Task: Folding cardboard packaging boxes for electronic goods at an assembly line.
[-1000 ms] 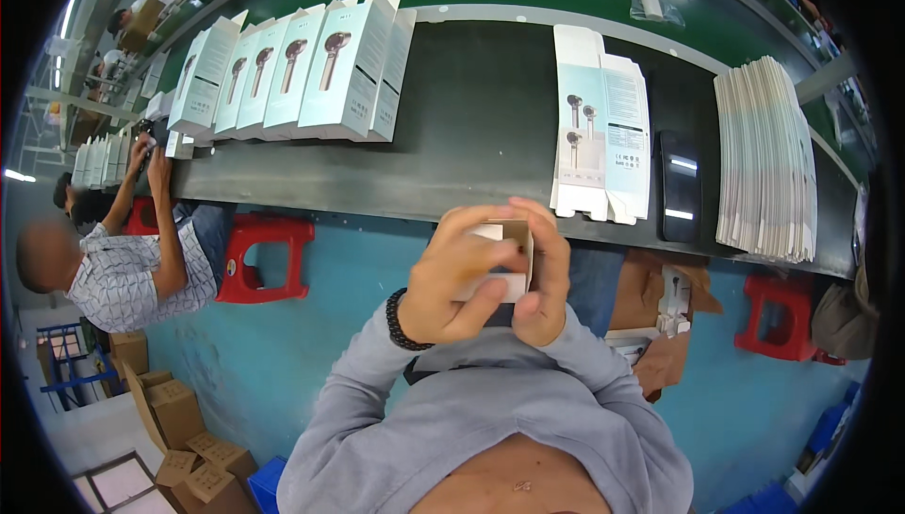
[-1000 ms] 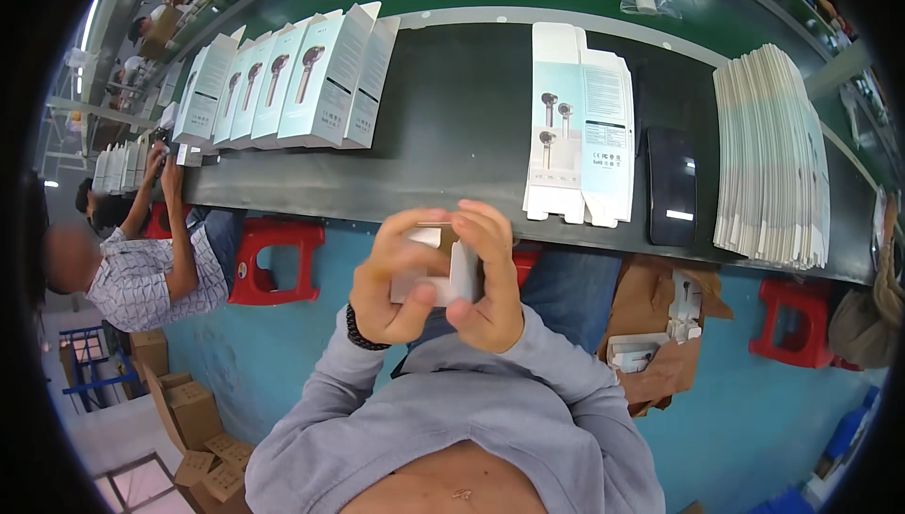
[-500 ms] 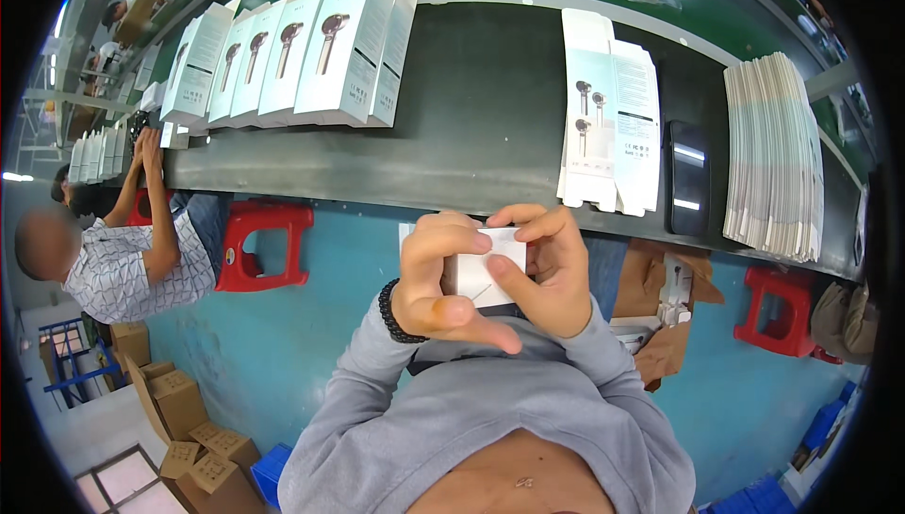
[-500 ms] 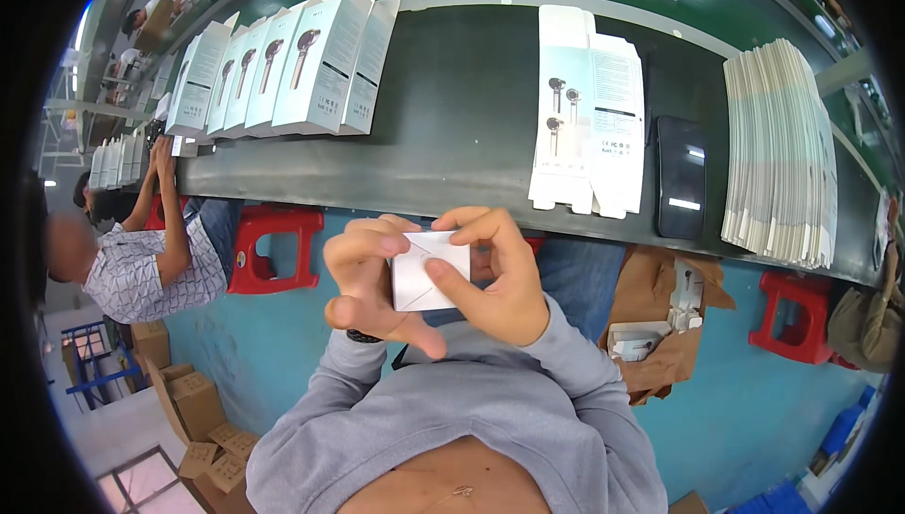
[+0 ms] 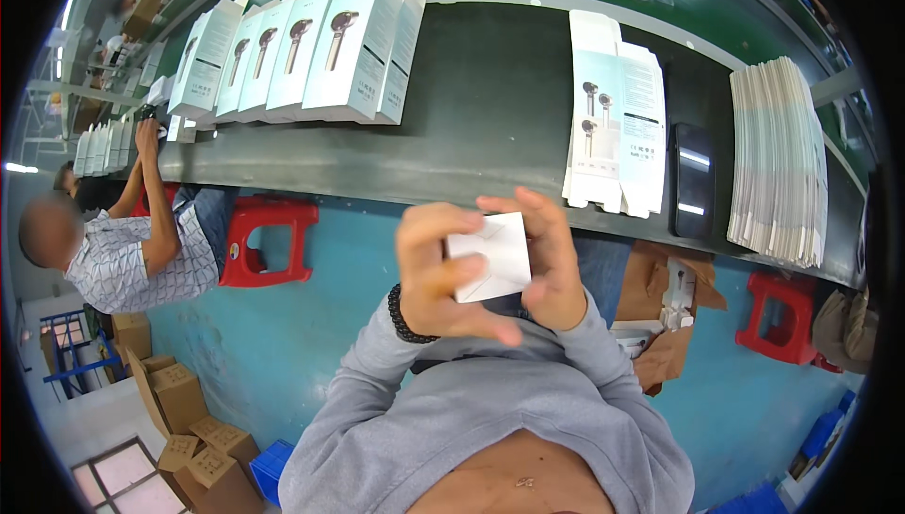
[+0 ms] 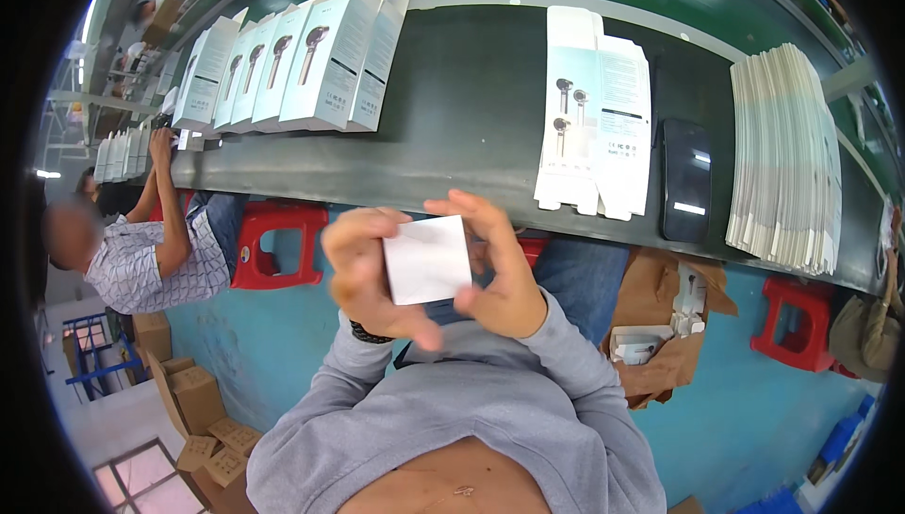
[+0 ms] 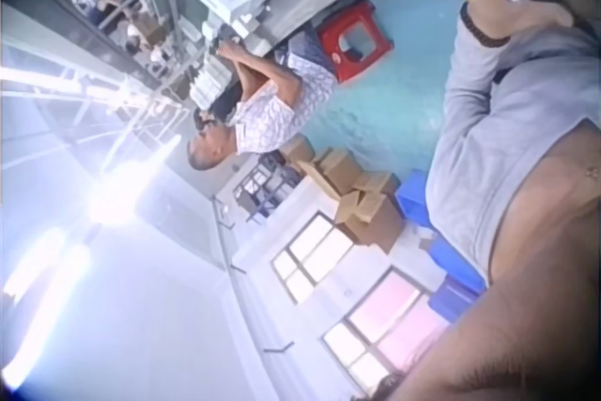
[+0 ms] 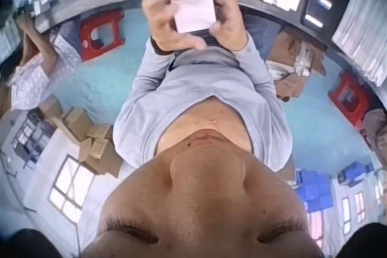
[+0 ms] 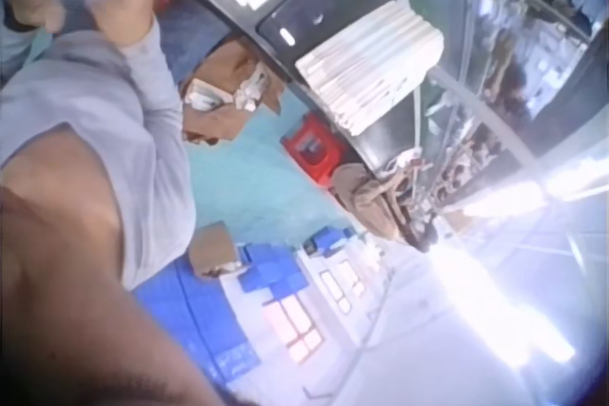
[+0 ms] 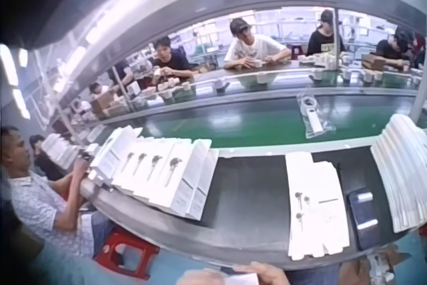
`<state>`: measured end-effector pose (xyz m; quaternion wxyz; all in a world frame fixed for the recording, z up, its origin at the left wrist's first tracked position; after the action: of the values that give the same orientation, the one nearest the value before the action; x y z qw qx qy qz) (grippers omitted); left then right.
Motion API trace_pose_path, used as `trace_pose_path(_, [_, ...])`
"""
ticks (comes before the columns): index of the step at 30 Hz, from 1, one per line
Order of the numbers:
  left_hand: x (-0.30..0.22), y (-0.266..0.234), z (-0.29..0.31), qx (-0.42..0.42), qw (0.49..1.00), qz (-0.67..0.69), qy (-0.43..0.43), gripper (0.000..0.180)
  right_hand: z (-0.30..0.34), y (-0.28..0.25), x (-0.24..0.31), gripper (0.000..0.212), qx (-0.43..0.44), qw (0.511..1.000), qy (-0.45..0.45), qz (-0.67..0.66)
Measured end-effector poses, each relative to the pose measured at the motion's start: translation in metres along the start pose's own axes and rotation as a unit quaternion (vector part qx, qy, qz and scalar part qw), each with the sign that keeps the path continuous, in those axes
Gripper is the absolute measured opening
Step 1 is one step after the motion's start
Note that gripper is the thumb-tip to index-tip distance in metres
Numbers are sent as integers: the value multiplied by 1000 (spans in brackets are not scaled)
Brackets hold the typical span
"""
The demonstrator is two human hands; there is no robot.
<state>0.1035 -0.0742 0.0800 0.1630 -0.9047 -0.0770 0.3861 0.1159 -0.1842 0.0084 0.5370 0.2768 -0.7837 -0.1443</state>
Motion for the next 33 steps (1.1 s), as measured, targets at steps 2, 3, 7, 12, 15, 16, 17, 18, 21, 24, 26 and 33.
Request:
trace_pose_path(2, [2,-17,-3,-51,998,30,-27,91,0,10,1,89,111,979,-30,166])
trace_pose_path(3, [-1,-16,-9,8,999,24,-35,91,0,13,1,89,118,980,-33,159])
trace_pose_path(7, [-17,-23,-24,326,923,-190,-80,67,-7,36,8,91,223,915,-38,334])
trace_pose_path(12, [-56,-149,-45,180,980,-38,-76,52,-26,30,47,86,251,885,-145,364])
trace_pose_path(15, [-73,-247,-24,-187,979,-75,-30,57,-29,-14,69,71,140,891,-116,415])
trace_pose_path(16, [-63,-262,-21,-249,956,-153,-34,58,-29,-30,73,67,89,900,-94,416])
trace_pose_path(17, [-52,-273,-25,-310,922,-227,-40,58,-29,-41,80,59,27,892,-143,428])
trace_pose_path(18, [-18,-269,-34,-296,890,-319,-136,56,-25,-54,82,57,11,867,-128,481])
trace_pose_path(21, [77,-270,-49,-325,930,-114,-130,48,-22,-68,88,56,38,788,-130,601])
trace_pose_path(24, [119,-265,-54,-332,888,-292,-126,41,-21,-60,86,60,110,663,-124,730])
trace_pose_path(26, [134,-266,-54,-320,847,-400,-142,42,-15,-64,74,68,184,596,-69,778])
trace_pose_path(33, [98,-210,-55,-307,796,-506,-126,59,1,-70,68,41,230,623,-70,744])
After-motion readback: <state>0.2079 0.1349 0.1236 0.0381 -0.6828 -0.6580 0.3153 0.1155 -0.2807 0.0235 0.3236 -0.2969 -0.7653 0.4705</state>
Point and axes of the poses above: each hand's wrist, its own z-axis away from the middle knuckle, its own y-axis out of the palm, x = y × z, the point moved 8 cm from there along -z, towards the middle knuckle, and after that the axes turned 12 degrees about -y, right-handed, at the moved point
